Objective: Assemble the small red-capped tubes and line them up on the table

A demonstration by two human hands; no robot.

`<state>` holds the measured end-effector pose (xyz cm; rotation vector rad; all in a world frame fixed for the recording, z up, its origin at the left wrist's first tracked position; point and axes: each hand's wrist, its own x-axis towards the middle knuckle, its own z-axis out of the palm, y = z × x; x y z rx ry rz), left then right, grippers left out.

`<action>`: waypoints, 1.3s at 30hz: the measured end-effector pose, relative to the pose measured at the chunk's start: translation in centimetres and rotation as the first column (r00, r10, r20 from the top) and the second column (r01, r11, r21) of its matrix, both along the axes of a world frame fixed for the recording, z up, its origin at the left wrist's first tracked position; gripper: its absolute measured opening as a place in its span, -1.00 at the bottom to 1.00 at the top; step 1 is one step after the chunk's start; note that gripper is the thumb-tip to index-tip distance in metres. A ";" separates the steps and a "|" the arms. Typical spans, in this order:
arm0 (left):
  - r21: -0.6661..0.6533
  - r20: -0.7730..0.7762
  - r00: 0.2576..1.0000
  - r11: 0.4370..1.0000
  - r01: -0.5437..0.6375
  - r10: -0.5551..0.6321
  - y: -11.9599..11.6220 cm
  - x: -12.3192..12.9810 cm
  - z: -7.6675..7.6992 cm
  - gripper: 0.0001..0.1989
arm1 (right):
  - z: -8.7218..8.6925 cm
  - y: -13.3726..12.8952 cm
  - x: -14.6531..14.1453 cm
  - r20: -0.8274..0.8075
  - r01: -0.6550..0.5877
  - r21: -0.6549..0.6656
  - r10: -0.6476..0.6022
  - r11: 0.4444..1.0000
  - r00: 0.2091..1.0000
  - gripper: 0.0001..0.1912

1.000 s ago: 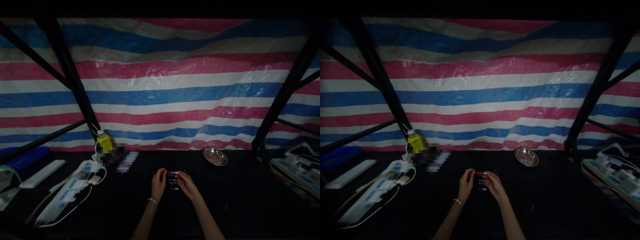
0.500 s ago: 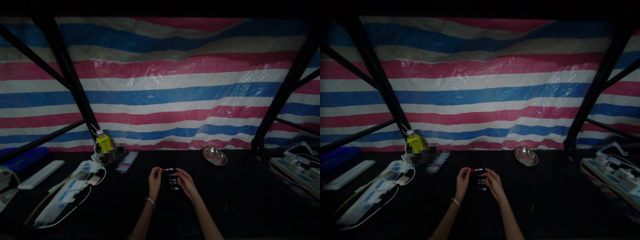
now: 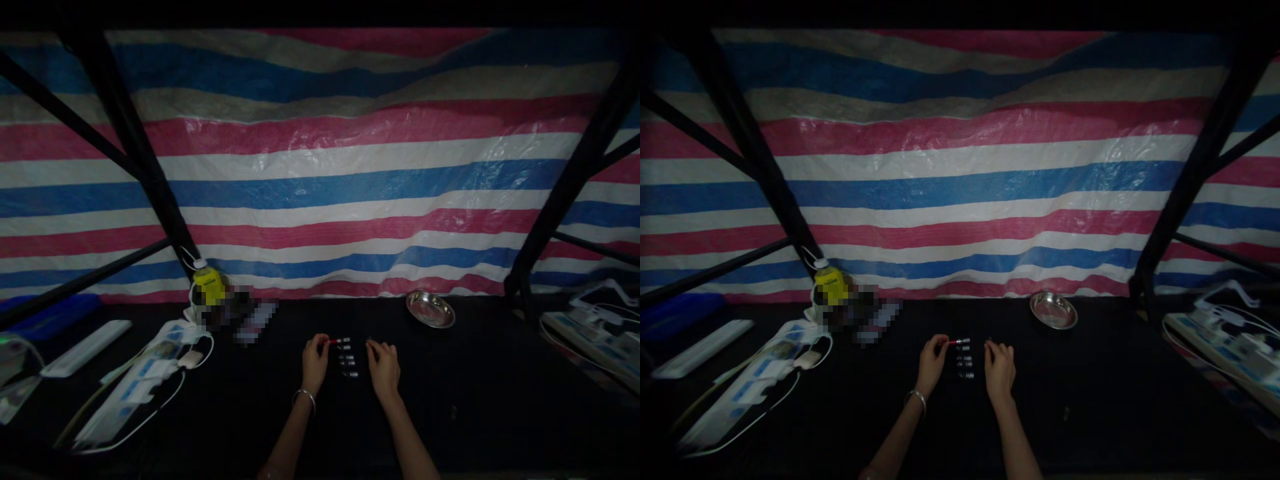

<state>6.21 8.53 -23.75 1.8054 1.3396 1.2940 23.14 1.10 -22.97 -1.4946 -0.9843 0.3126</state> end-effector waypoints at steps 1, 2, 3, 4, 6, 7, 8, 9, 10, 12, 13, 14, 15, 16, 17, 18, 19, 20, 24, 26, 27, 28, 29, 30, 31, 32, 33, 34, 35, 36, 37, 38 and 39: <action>0.009 -0.022 1.000 1.000 0.006 -0.006 0.0 0.0 0.0 -0.82 | -0.2 -0.1 0.0 0.044 0.009 -0.012 -0.009 1.000 0.999 -0.87; 0.017 -0.053 0.998 1.000 0.013 -0.012 -0.1 0.0 0.1 -0.82 | -0.4 -0.2 0.1 0.081 0.014 -0.021 -0.012 1.000 0.997 -0.86; 0.024 -0.091 0.996 1.000 0.020 -0.018 -0.1 0.0 0.2 -0.81 | -0.6 -0.2 0.1 0.115 0.016 -0.030 -0.012 0.999 0.993 -0.85; 0.031 -0.130 0.991 0.999 0.023 -0.019 -0.3 0.1 0.3 -0.80 | -0.7 -0.3 0.2 0.149 0.016 -0.040 -0.010 0.999 0.989 -0.83; 0.045 -0.207 0.978 0.999 0.025 -0.015 -0.7 0.3 0.8 -0.76 | -0.7 -0.2 0.3 0.216 0.016 -0.068 -0.001 0.998 0.976 -0.80; 0.056 -0.244 0.970 0.998 0.031 -0.017 -0.9 0.4 1.1 -0.74 | -0.6 -0.2 0.3 0.246 0.015 -0.081 0.005 0.997 0.969 -0.79; 0.070 -0.282 0.959 0.996 0.048 -0.026 -1.3 0.6 1.4 -0.73 | -0.4 -0.3 0.3 0.274 0.015 -0.091 0.010 0.996 0.962 -0.78; 0.085 -0.324 0.945 0.993 0.079 -0.048 -1.6 0.7 1.6 -0.71 | -0.1 -0.5 0.2 0.299 0.016 -0.095 0.013 0.995 0.954 -0.77; 0.101 -0.367 0.928 0.988 0.114 -0.070 -2.0 0.8 1.8 -0.70 | 0.1 -0.9 0.1 0.322 0.024 -0.095 0.008 0.995 0.947 -0.77; 0.119 -0.456 0.883 0.976 0.181 -0.108 -2.7 1.0 1.9 -0.65 | 0.7 -2.2 -0.2 0.361 0.070 -0.075 -0.038 0.995 0.932 -0.74; 0.122 -0.497 0.860 0.972 0.203 -0.117 -3.1 1.0 1.9 -0.60 | 0.9 -3.2 -0.3 0.375 0.117 -0.063 -0.086 0.991 0.923 -0.72; 0.123 -0.533 0.837 0.968 0.220 -0.123 -3.3 1.0 1.8 -0.55 | 1.0 -4.4 -0.4 0.393 0.184 -0.057 -0.148 0.981 0.908 -0.69; 0.120 -0.563 0.818 0.967 0.226 -0.121 -3.5 0.9 1.6 -0.49 | 1.0 -5.6 -0.3 0.414 0.265 -0.048 -0.222 0.963 0.883 -0.66; 0.115 -0.587 0.801 0.967 0.226 -0.117 -3.6 0.9 1.4 -0.45 | 0.8 -6.9 -0.1 0.429 0.347 -0.036 -0.299 0.937 0.853 -0.62; 0.108 -0.608 0.785 0.968 0.227 -0.116 -3.7 0.9 1.3 -0.41 | 0.5 -8.2 0.2 0.450 0.415 -0.041 -0.354 0.909 0.820 -0.55; 0.099 -0.625 0.772 0.969 0.227 -0.118 -3.7 0.9 1.1 -0.38 | 0.1 -9.2 0.7 0.466 0.489 -0.063 -0.408 0.870 0.785 -0.45; 0.086 -0.639 0.759 0.969 0.231 -0.124 -3.6 1.0 1.1 -0.36 | -0.4 -10.1 1.3 0.481 0.569 -0.091 -0.464 0.817 0.744 -0.34; 0.072 -0.650 0.749 0.970 0.232 -0.131 -3.5 1.1 1.1 -0.34 | -1.0 -10.7 2.0 0.498 0.601 -0.132 -0.471 0.788 0.728 -0.24; 0.015 -0.685 0.704 0.962 0.273 -0.189 -3.3 1.5 1.4 -0.32 | -2.5 -10.4 4.0 0.580 0.446 -0.329 -0.195 0.832 0.791 -0.10; -0.007 -0.702 0.682 0.960 0.280 -0.203 -3.3 1.6 1.5 -0.34 | -2.6 -8.9 4.3 0.605 0.373 -0.392 -0.070 0.841 0.793 -0.11; -0.013 -0.710 0.673 0.960 0.279 -0.205 -3.3 1.7 1.6 -0.35 | -2.6 -8.0 4.2 0.614 0.341 -0.411 -0.020 0.845 0.789 -0.14; -0.015 -0.717 0.667 0.961 0.277 -0.203 -3.4 1.7 1.6 -0.35 | -2.4 -7.1 4.0 0.621 0.306 -0.422 0.026 0.853 0.783 -0.16; -0.014 -0.722 0.661 0.960 0.279 -0.203 -3.4 1.7 1.6 -0.35 | -2.3 -6.2 3.8 0.622 0.277 -0.434 0.063 0.857 0.781 -0.20; -0.011 -0.726 0.657 0.959 0.284 -0.203 -3.5 1.8 1.7 -0.35 | -2.1 -5.4 3.6 0.617 0.255 -0.444 0.086 0.859 0.782 -0.24; -0.008 -0.727 0.655 0.957 0.291 -0.206 -3.5 1.9 1.7 -0.35 | -2.0 -4.7 3.4 0.611 0.234 -0.448 0.104 0.863 0.785 -0.26; -0.005 -0.726 0.655 0.953 0.302 -0.211 -3.5 2.0 1.8 -0.35 | -2.0 -4.1 3.3 0.604 0.213 -0.444 0.116 0.870 0.789 -0.28; -0.004 -0.723 0.655 0.950 0.313 -0.219 -3.4 2.2 1.8 -0.36 | -2.0 -3.7 3.2 0.593 0.191 -0.439 0.124 0.878 0.796 -0.30; -0.006 -0.720 0.656 0.947 0.323 -0.228 -3.3 2.4 1.9 -0.36 | -2.1 -3.3 3.1 0.576 0.160 -0.432 0.136 0.888 0.806 -0.33; -0.011 -0.716 0.656 0.944 0.329 -0.237 -3.3 2.7 1.9 -0.37 | -2.3 -3.0 3.2 0.554 0.125 -0.422 0.146 0.898 0.820 -0.35; -0.018 -0.714 0.656 0.943 0.333 -0.246 -3.2 2.9 2.0 -0.37 | -2.3 -2.9 3.3 0.525 0.089 -0.407 0.154 0.909 0.837 -0.38; -0.024 -0.712 0.655 0.942 0.335 -0.252 -3.1 3.2 2.0 -0.38 | -2.3 -2.8 3.4 0.490 0.050 -0.388 0.160 0.920 0.857 -0.40; -0.028 -0.711 0.656 0.942 0.335 -0.254 -3.0 3.4 2.0 -0.38 | -2.2 -2.8 3.4 0.447 0.014 -0.362 0.160 0.932 0.880 -0.41; -0.028 -0.710 0.657 0.942 0.333 -0.254 -3.0 3.5 2.0 -0.39 | -1.8 -2.9 3.4 0.399 -0.013 -0.329 0.151 0.944 0.905 -0.43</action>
